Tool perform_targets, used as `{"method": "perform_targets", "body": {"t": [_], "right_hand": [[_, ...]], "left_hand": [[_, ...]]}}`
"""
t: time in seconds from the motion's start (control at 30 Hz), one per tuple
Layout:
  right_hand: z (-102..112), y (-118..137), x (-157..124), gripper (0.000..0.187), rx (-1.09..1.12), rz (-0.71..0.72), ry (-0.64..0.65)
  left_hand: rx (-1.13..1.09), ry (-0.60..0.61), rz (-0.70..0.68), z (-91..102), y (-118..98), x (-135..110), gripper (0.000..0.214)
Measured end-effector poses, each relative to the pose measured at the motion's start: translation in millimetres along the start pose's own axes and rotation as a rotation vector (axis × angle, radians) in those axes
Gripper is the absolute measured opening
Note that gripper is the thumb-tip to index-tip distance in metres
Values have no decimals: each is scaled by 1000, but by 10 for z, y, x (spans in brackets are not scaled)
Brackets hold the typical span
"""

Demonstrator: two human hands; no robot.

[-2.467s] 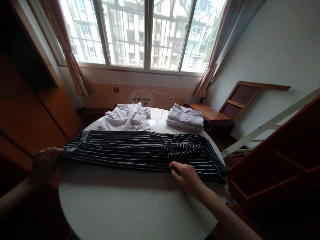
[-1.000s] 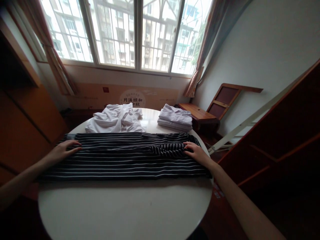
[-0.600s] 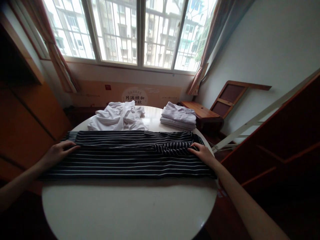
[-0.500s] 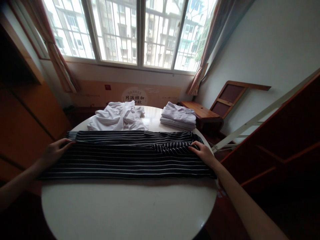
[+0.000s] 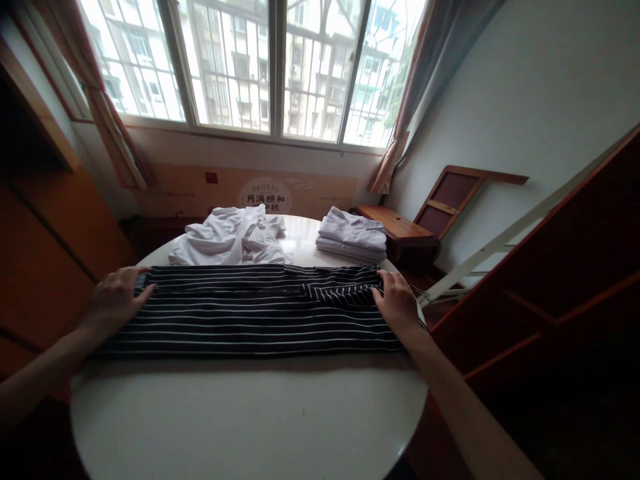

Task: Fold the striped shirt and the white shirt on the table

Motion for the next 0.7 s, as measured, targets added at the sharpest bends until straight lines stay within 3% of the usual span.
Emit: {"method": "perform_targets", "body": {"t": [0.07,0.13,0.23,0.3,0.37,0.47,0.6,0.7], "right_hand": [[-17,397,-40,33,104,97,8],[-164,855,-129,35,251,229,154],[-493,1379,-324,41,322,426,425],[-685,1459,-399,46,312,461,536],[-810,1328,-393,50,286,444,589],[-856,847,-275,50,194,359,577],[-744,76,-134,47,-13,170,478],[-656,-234,-134,45,-145,109,419]], "left_hand": [[-109,-82,-150,136,-343,-58,44],[-237,-107,-322,236,-738,-147,45],[-249,-9,-535,187,-1206,-293,48],[-208,98,-571,21,-1292,-340,50],[-170,210,-535,-192,-1189,-334,52],[-121,312,-428,-446,-820,-268,55],[-64,344,-257,-595,-231,-191,57],[-22,369,-95,-645,144,-169,58]]}}
Point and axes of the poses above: each hand's wrist, its own x-axis towards the middle knuckle, its own z-axis out of the back of the hand, y = z × x, the point moved 5 cm from there along x, towards the middle knuckle, and after that the axes turned 9 degrees about x, right-handed, at the moved point
